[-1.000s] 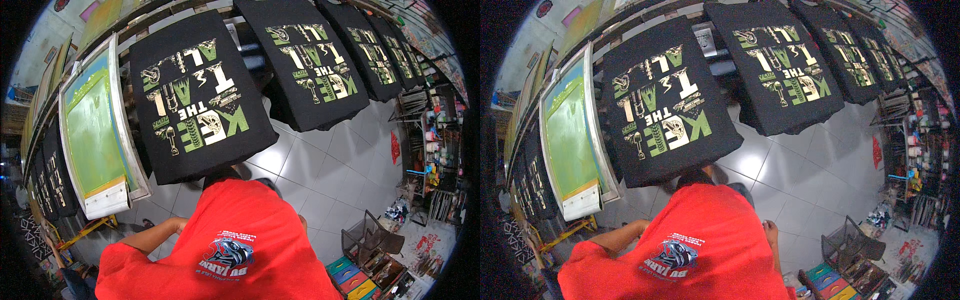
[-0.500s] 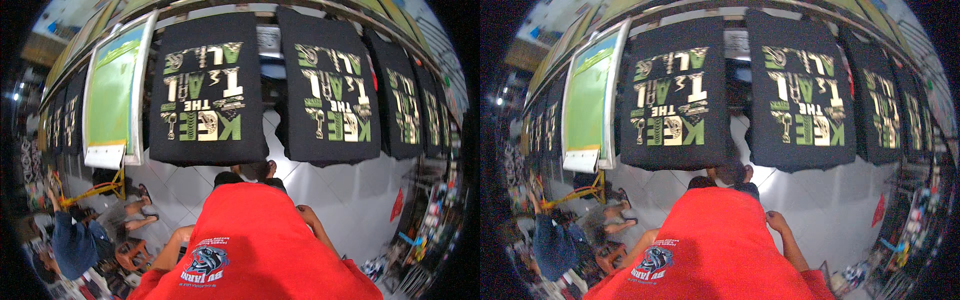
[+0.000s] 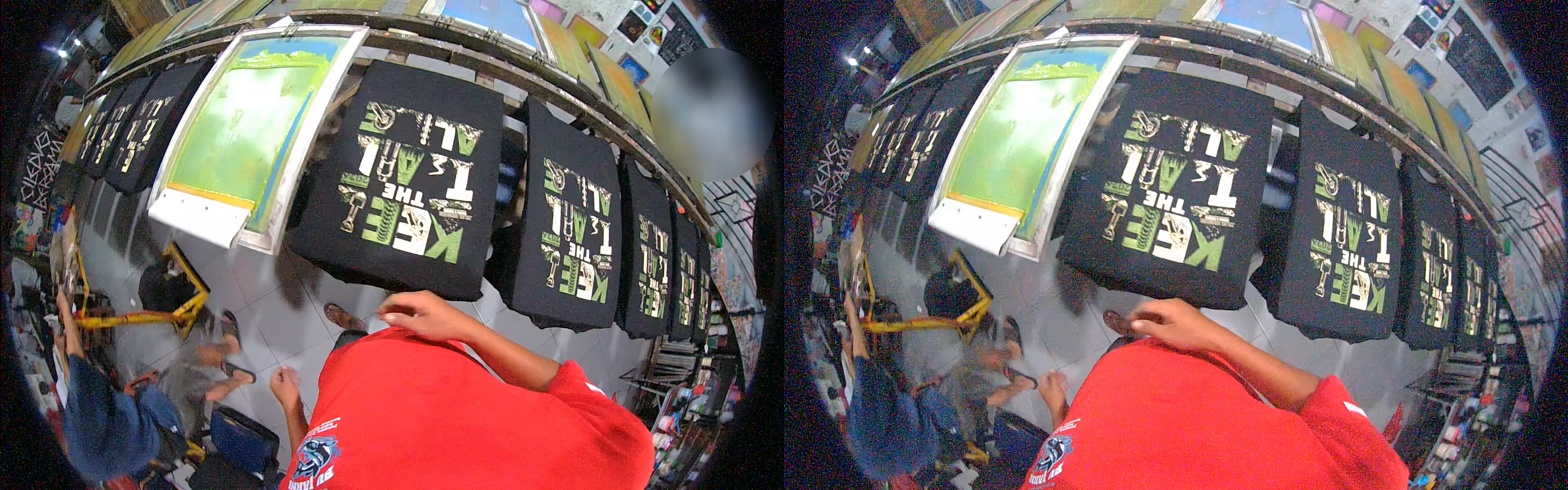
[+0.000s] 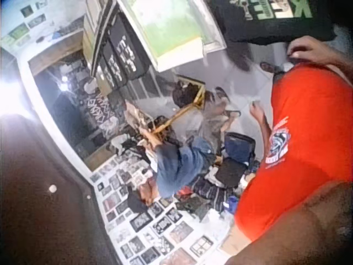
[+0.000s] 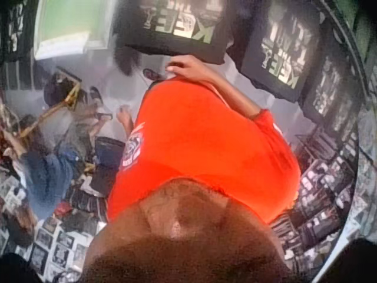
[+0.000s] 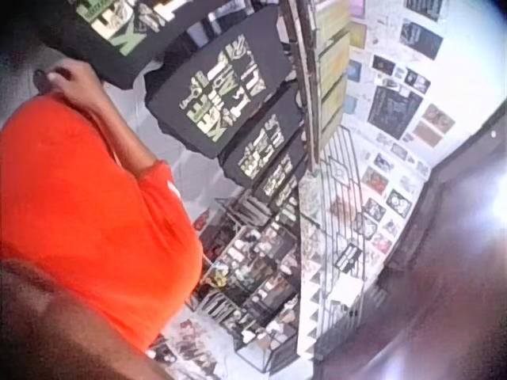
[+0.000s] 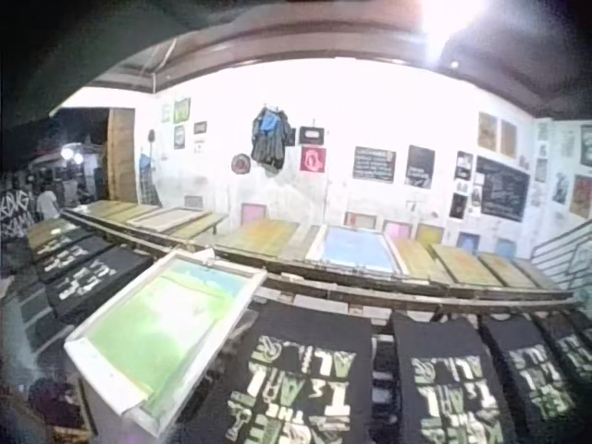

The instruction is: The person applies ink to black t-shirts using a screen-printing frame and a squeegee across multiple stations, then cleans the equipment by hand.

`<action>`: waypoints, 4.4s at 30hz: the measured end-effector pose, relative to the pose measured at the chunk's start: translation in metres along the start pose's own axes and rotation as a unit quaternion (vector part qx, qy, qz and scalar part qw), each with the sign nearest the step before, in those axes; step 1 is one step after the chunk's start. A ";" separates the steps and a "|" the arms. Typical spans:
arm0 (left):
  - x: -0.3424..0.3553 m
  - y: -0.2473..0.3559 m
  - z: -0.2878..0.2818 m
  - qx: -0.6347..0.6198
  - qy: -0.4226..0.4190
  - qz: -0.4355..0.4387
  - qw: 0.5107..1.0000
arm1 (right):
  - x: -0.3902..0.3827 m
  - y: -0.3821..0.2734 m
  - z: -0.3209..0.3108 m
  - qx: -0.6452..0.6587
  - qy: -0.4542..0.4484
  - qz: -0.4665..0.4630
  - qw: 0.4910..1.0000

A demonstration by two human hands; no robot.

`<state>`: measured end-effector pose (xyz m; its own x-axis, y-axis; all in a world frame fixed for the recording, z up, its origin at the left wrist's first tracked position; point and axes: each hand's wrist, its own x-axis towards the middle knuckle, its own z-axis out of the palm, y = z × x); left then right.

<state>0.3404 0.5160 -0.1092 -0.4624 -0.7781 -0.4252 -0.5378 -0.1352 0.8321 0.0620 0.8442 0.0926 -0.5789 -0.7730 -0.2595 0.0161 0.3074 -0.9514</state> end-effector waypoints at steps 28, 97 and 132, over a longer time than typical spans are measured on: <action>0.532 0.412 -0.065 0.236 0.131 0.345 0.899 | 0.328 -0.052 0.104 -0.093 0.383 0.011 0.919; 1.087 0.556 -0.399 0.234 -0.233 0.282 0.901 | 0.890 -0.252 0.407 -0.074 0.676 0.183 0.710; 1.159 0.550 -0.358 0.234 -0.298 0.294 0.878 | 0.911 -0.185 0.389 0.063 0.714 0.106 0.689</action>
<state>-0.2386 -0.6797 -0.0165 -0.9684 -0.1506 -0.1988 -0.2492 0.5569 0.7923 -0.1511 -0.1327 -0.0327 -0.7636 0.6434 -0.0532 0.2426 0.2096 -0.9472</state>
